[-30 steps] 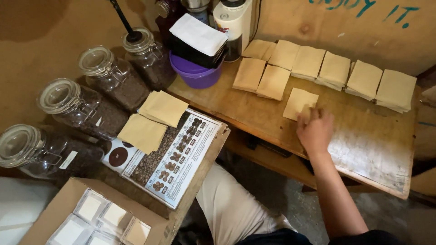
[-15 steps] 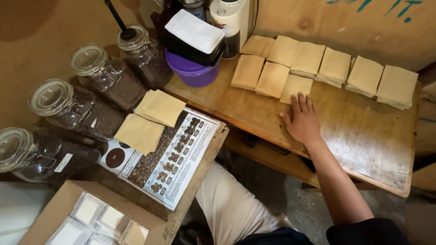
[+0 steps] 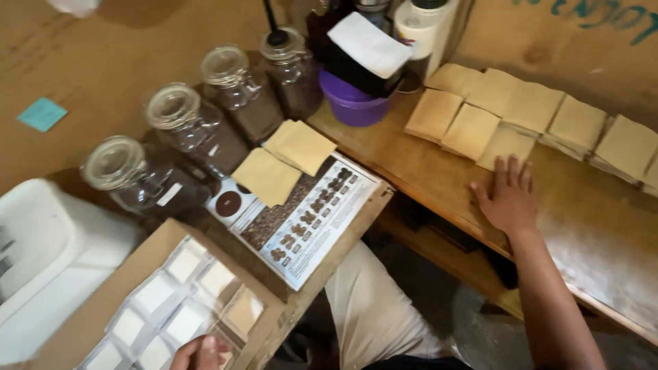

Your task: The person places small packets into paper sleeves and organizes them in a box.

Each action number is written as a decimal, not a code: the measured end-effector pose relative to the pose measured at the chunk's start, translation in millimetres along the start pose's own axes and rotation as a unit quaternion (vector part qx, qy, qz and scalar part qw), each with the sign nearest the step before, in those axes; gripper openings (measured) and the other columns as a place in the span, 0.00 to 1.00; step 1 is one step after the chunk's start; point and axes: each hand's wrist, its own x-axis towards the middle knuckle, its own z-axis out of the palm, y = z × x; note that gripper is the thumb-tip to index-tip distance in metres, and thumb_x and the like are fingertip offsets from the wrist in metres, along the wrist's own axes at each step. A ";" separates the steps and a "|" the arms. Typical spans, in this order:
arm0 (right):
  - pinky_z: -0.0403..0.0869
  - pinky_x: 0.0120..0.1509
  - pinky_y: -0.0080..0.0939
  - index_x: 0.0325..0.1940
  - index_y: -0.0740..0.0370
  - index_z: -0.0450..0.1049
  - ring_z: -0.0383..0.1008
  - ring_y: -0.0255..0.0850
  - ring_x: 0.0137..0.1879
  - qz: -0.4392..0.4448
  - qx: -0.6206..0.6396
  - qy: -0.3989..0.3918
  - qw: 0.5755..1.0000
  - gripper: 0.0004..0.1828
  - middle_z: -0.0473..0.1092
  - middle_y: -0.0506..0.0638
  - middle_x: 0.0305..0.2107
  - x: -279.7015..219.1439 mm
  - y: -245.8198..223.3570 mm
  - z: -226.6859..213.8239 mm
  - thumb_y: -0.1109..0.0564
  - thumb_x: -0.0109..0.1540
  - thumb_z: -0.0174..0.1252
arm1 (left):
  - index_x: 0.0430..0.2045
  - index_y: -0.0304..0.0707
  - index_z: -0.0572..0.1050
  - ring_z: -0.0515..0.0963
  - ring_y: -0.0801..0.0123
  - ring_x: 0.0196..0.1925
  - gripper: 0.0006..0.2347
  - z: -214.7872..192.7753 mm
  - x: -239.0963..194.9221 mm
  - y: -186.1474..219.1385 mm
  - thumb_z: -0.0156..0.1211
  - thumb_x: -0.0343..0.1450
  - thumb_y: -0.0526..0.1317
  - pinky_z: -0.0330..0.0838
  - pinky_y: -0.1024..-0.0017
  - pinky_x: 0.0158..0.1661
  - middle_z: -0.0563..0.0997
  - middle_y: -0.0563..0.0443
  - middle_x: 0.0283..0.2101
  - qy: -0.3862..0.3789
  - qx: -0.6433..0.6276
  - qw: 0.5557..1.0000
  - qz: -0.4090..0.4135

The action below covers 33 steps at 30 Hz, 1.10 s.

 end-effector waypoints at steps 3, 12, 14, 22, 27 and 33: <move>0.37 0.80 0.70 0.83 0.49 0.32 0.15 0.62 0.80 0.012 0.016 0.024 1.000 0.51 0.26 0.55 0.79 -16.2 -14.1 -6.3 0.25 0.63 0.32 | 0.37 0.25 0.82 0.83 0.56 0.32 0.15 19.7 -44.7 61.5 0.58 0.75 0.44 0.74 0.65 0.39 0.87 0.38 0.30 0.131 -0.070 0.989 0.015; 0.57 0.80 0.66 0.59 0.76 0.74 0.58 0.70 0.75 -0.313 0.101 0.313 0.891 0.27 0.64 0.73 0.67 -41.8 -160.6 45.6 0.47 0.70 0.51 | 0.31 0.28 0.83 0.85 0.69 0.25 0.09 32.1 -57.7 85.8 0.64 0.70 0.38 0.80 0.76 0.32 0.85 0.44 0.22 0.198 -0.127 0.965 0.117; 0.65 0.73 0.59 0.62 0.73 0.67 0.67 0.63 0.68 -0.417 0.246 0.197 0.853 0.26 0.68 0.69 0.60 -49.8 -214.6 44.6 0.48 0.69 0.51 | 0.28 0.29 0.84 0.83 0.69 0.23 0.09 31.5 -59.3 90.3 0.63 0.70 0.39 0.78 0.75 0.29 0.85 0.45 0.20 0.192 -0.117 0.968 0.114; 0.57 0.79 0.59 0.67 0.65 0.67 0.57 0.54 0.76 -0.582 0.166 0.069 0.793 0.23 0.63 0.58 0.66 -24.2 -343.9 95.3 0.61 0.66 0.51 | 0.25 0.32 0.84 0.82 0.75 0.22 0.09 30.3 -58.0 87.6 0.64 0.69 0.40 0.78 0.79 0.27 0.85 0.49 0.18 0.183 -0.144 0.955 0.184; 0.57 0.79 0.59 0.65 0.67 0.70 0.60 0.56 0.74 -0.632 0.105 0.085 0.763 0.28 0.66 0.60 0.64 -4.2 -352.6 152.0 0.65 0.58 0.57 | 0.25 0.34 0.85 0.84 0.76 0.21 0.09 25.1 -55.6 88.6 0.64 0.68 0.42 0.79 0.78 0.27 0.85 0.51 0.17 0.176 -0.132 0.962 0.163; 0.75 0.66 0.57 0.46 0.61 0.82 0.79 0.53 0.57 -0.618 0.150 0.134 0.760 0.11 0.79 0.58 0.49 -17.3 -356.2 133.0 0.66 0.60 0.63 | 0.24 0.35 0.83 0.73 0.78 0.17 0.09 21.7 -54.6 97.6 0.63 0.70 0.41 0.68 0.77 0.22 0.80 0.52 0.15 0.153 -0.120 0.966 0.170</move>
